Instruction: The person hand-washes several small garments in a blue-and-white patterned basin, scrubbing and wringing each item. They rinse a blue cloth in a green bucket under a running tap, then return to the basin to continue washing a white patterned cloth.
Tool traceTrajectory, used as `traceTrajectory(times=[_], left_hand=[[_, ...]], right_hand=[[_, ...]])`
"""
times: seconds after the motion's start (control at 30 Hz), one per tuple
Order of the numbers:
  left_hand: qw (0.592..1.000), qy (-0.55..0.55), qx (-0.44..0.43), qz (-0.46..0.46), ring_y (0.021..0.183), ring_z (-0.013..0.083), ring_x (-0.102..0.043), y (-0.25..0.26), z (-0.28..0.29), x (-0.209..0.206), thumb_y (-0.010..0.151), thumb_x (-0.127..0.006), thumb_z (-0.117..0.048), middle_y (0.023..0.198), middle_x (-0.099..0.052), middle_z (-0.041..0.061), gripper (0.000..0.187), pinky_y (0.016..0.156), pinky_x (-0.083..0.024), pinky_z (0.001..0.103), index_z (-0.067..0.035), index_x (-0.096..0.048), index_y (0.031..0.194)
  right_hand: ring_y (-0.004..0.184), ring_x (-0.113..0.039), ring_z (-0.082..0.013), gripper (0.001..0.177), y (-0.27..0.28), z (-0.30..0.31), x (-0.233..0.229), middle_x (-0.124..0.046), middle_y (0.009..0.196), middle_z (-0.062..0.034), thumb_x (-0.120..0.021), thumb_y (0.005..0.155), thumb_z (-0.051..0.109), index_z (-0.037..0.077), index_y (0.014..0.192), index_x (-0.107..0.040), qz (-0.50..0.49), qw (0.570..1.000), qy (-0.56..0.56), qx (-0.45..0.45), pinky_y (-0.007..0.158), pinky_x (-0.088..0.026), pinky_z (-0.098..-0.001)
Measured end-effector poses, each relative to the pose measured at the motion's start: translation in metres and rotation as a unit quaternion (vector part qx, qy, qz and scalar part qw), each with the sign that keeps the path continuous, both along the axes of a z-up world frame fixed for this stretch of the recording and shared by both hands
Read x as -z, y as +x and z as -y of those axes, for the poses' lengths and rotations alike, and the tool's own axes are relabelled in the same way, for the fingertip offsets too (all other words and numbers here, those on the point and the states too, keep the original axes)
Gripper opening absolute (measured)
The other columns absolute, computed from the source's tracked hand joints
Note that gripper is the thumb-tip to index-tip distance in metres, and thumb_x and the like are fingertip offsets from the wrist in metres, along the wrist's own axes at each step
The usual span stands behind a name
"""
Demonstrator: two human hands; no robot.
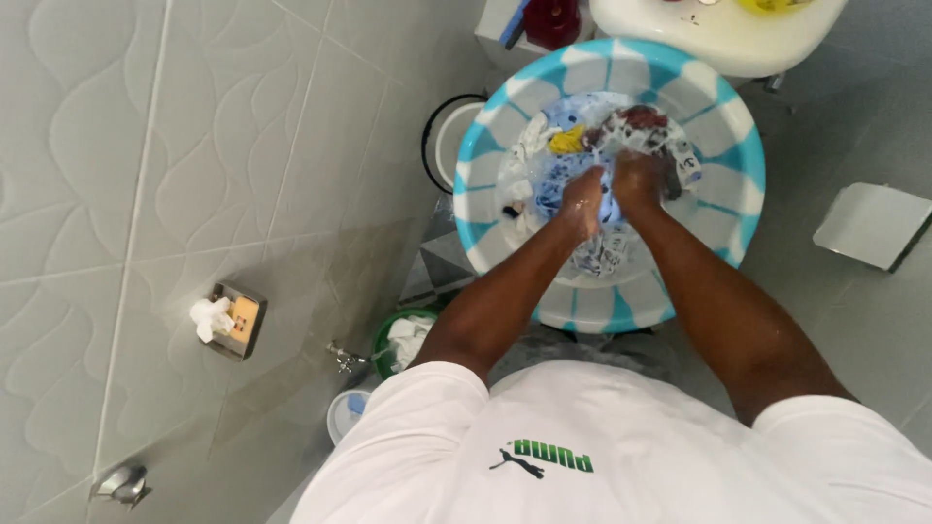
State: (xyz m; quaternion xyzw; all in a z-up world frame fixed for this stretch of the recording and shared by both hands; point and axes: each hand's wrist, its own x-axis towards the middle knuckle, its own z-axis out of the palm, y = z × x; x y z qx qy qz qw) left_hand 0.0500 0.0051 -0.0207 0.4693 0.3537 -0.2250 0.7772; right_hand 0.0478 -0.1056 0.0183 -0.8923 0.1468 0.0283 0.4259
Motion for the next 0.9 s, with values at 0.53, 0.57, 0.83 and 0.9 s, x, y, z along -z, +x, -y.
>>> traceTrajectory(times=[0.53, 0.57, 0.83, 0.9], left_hand=[[0.993, -0.099, -0.031, -0.061, 0.101, 0.0211, -0.068, -0.076, -0.047, -0.054, 0.101, -0.053, -0.057, 0.114, -0.07, 0.008, 0.062, 0.091, -0.054, 0.039, -0.003, -0.062, 0.128], [0.981, -0.163, -0.069, -0.075, 0.105, 0.022, -0.068, -0.068, -0.053, -0.049, 0.1, -0.05, -0.061, 0.118, -0.069, 0.009, 0.067, 0.094, -0.055, 0.041, -0.003, -0.06, 0.13], [0.984, -0.162, -0.077, 0.017, 0.101, 0.0267, -0.065, -0.025, -0.044, 0.001, 0.104, -0.055, -0.044, 0.115, -0.067, 0.012, 0.049, 0.088, -0.054, 0.043, -0.005, -0.06, 0.132], [0.985, -0.149, -0.077, 0.024, 0.1, 0.0275, -0.064, -0.031, -0.041, 0.009, 0.106, -0.056, -0.041, 0.114, -0.066, 0.013, 0.045, 0.086, -0.054, 0.043, -0.005, -0.06, 0.133]], right_hand=[[0.087, -0.072, -0.0289, 0.033, -0.003, -0.029, -0.083, -0.073, 0.103, -0.0175, -0.066, 0.088, 0.013, 0.0, 0.118, -0.068, -0.197, 0.927, 0.317, -0.031, 0.077, -0.059, -0.0449], [0.086, -0.073, -0.0291, 0.033, -0.012, -0.029, -0.1, -0.074, 0.102, -0.0185, -0.067, 0.091, 0.018, 0.0, 0.119, -0.068, -0.184, 0.954, 0.222, -0.082, 0.077, -0.058, -0.0436], [0.086, -0.068, -0.0444, 0.027, -0.032, -0.046, -0.173, -0.072, 0.094, -0.0258, -0.074, 0.097, 0.032, 0.004, 0.099, -0.076, -0.012, 0.979, -0.014, -0.202, 0.078, -0.053, -0.0486], [0.087, -0.069, -0.0435, 0.024, -0.014, -0.042, -0.144, -0.072, 0.094, -0.025, -0.071, 0.099, 0.028, 0.004, 0.096, -0.074, 0.02, 0.989, -0.004, -0.149, 0.078, -0.053, -0.048]])
